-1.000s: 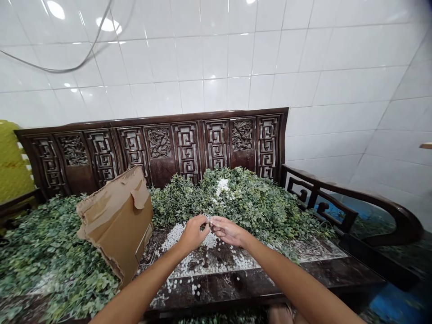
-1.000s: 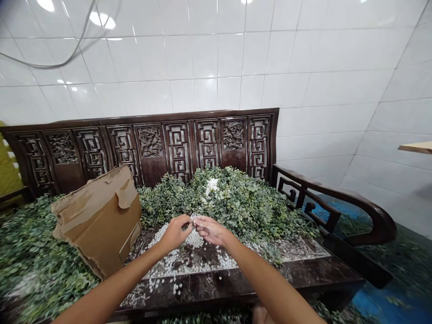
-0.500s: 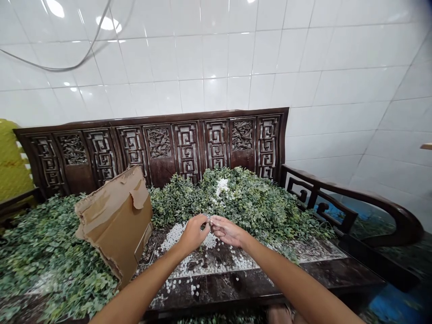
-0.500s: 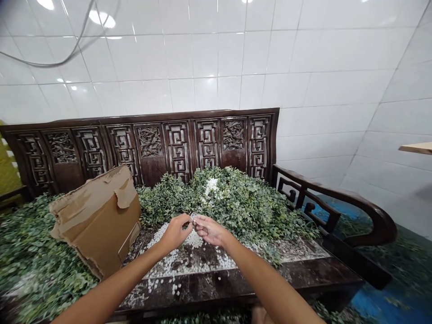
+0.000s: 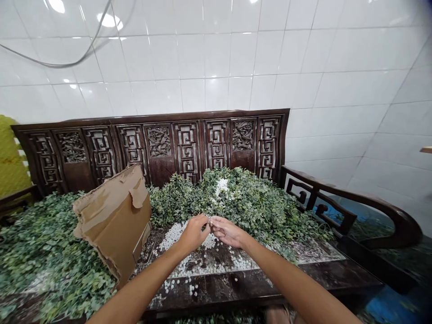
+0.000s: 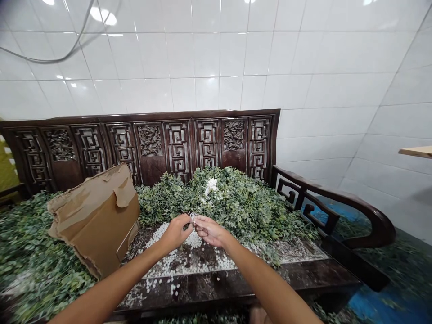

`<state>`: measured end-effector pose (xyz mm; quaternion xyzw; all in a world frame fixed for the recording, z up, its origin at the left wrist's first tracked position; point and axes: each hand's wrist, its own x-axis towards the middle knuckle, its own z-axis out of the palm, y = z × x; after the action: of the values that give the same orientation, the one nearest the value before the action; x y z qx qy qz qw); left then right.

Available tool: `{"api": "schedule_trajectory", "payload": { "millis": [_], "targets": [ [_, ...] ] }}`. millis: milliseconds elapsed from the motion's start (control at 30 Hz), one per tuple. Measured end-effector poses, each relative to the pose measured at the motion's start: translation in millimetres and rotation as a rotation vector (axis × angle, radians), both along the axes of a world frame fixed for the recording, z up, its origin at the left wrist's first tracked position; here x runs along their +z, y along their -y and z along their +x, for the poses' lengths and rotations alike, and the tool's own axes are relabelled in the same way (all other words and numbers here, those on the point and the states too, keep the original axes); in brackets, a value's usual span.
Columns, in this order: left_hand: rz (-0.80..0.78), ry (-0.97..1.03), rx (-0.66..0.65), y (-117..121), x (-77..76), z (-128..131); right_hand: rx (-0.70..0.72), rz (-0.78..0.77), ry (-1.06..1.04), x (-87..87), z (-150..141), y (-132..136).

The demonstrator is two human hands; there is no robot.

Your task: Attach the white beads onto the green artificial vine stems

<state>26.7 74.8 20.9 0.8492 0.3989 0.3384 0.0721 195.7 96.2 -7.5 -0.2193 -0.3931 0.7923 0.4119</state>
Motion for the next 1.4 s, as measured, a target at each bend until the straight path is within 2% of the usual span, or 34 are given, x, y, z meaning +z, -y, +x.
{"api": "schedule_trajectory", "payload": {
  "millis": [367,933,1400],
  "targets": [
    [0.006,0.003,-0.002,-1.4,3.8,2.4,-0.002,-0.001,-0.045,0.9,1.0,-1.1],
    [-0.013,0.004,0.008,0.7,2.8,3.2,-0.017,0.054,0.028,-5.5,2.9,-4.0],
    [-0.104,0.080,0.032,-5.0,-5.3,5.7,-0.120,0.093,0.079,-1.8,-1.4,2.9]
  ]
}}
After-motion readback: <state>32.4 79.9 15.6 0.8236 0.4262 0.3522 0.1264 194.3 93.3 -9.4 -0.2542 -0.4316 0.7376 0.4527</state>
